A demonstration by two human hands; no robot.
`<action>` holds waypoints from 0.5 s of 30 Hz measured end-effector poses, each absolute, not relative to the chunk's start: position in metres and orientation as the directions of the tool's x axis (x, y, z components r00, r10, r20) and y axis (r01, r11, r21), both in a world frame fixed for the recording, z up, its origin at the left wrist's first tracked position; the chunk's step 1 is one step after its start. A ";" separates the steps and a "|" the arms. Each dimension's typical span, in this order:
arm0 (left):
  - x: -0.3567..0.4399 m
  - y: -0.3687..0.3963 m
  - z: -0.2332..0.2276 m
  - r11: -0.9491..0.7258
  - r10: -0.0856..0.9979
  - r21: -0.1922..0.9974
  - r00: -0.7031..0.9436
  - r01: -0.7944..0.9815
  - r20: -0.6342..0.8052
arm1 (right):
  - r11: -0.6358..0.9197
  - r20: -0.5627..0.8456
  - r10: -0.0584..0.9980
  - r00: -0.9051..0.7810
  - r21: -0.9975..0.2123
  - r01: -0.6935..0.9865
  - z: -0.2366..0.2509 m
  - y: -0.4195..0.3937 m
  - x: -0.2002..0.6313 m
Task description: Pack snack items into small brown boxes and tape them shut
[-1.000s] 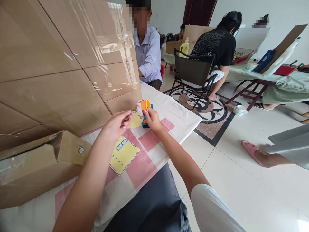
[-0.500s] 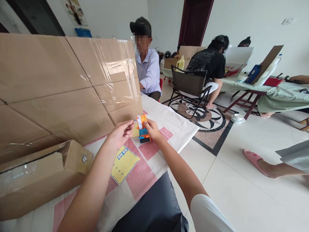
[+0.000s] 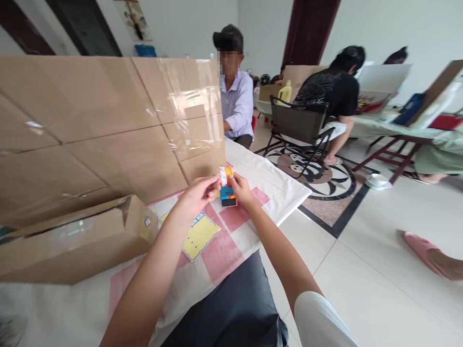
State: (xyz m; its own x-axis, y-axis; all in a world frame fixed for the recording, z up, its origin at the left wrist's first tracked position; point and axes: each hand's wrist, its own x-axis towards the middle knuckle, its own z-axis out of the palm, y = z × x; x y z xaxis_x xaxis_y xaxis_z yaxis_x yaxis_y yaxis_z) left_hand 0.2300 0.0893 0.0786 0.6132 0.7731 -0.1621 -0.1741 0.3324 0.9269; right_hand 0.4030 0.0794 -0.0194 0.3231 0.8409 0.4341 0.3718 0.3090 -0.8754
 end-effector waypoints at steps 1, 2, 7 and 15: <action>0.232 0.084 0.077 0.323 0.772 0.935 0.613 -0.149 -0.169 | 0.303 0.434 0.836 0.336 -0.875 0.377 -0.020 0.080 0.405; 0.234 0.078 0.076 0.311 0.770 0.942 0.614 -0.125 -0.173 | 0.293 0.431 0.831 0.351 -0.877 0.381 -0.021 0.081 0.407; 0.203 0.047 0.072 0.154 0.802 0.988 0.588 -0.033 -0.106 | 0.178 0.336 0.838 0.429 -0.913 0.366 -0.028 0.095 0.418; 0.021 0.018 0.068 -0.387 0.822 0.717 -0.136 0.579 0.553 | 0.031 0.196 0.843 0.501 -0.947 0.318 -0.036 0.105 0.420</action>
